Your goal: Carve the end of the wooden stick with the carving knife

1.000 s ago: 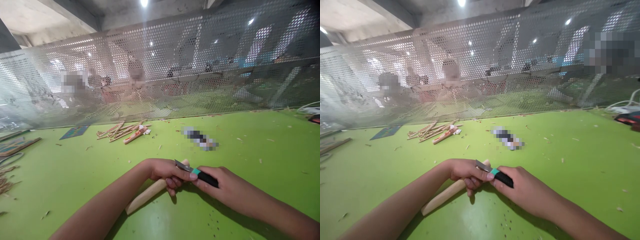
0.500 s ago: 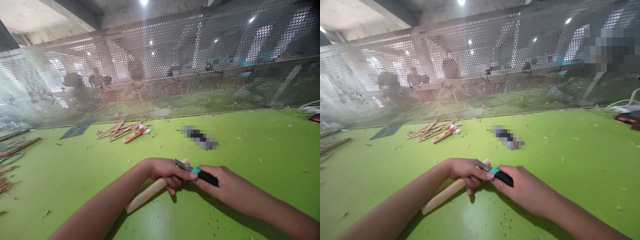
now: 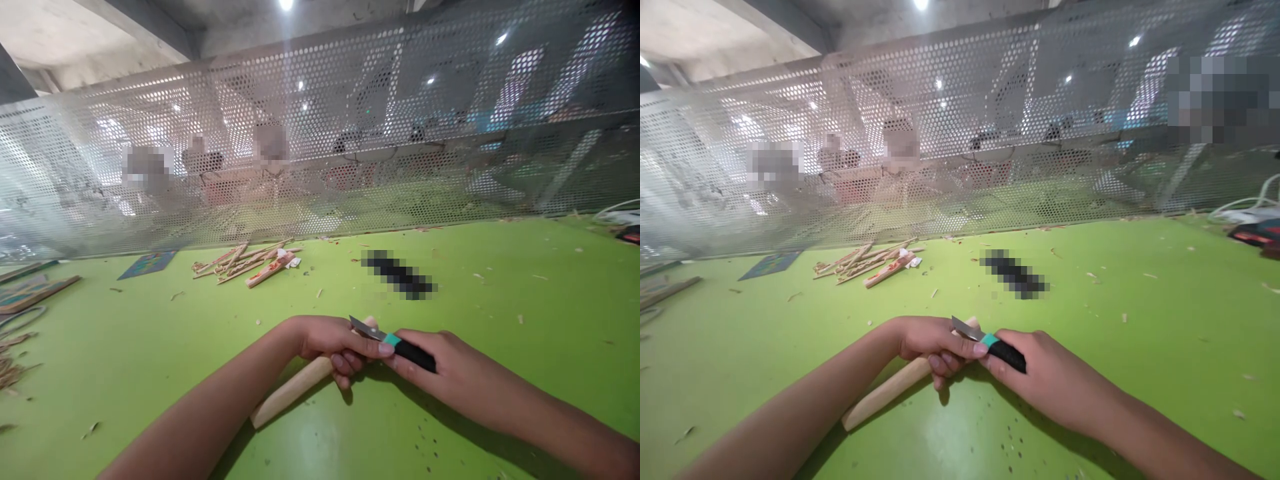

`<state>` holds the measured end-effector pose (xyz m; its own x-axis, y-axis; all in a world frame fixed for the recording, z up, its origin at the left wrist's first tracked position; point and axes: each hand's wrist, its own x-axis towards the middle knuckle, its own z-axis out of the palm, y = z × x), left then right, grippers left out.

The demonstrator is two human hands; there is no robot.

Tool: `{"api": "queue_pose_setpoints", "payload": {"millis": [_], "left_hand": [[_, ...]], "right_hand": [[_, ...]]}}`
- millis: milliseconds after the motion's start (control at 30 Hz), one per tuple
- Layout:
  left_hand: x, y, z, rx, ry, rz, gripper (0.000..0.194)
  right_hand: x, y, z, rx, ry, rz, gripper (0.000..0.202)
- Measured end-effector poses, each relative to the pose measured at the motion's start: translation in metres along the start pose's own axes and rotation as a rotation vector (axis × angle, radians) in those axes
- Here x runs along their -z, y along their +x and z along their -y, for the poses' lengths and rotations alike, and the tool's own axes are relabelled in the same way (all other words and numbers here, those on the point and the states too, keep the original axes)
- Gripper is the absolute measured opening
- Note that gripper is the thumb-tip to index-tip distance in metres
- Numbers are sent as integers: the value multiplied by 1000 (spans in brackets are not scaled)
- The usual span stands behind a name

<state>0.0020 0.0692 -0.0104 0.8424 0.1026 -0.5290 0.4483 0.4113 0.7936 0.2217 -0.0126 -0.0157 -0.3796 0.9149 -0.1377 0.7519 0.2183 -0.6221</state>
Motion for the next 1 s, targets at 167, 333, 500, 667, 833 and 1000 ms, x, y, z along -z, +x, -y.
{"api": "queue_pose_setpoints", "payload": {"millis": [167, 333, 500, 667, 833, 1000], "left_hand": [[1, 0, 1, -10, 4, 3, 51], [0, 0, -1, -12, -6, 10, 51], [0, 0, -1, -16, -16, 27, 49], [4, 2, 2, -15, -13, 33, 48], [5, 2, 4, -18, -16, 45, 47], [6, 4, 5, -23, -28, 51, 44]], "right_hand": [[0, -1, 0, -10, -1, 7, 37], [1, -1, 1, 7, 6, 0, 38], [2, -1, 3, -11, 26, 13, 38], [2, -1, 3, 6, 40, 14, 38], [4, -1, 3, -10, 37, 25, 40], [2, -1, 1, 4, 44, 21, 42]]}}
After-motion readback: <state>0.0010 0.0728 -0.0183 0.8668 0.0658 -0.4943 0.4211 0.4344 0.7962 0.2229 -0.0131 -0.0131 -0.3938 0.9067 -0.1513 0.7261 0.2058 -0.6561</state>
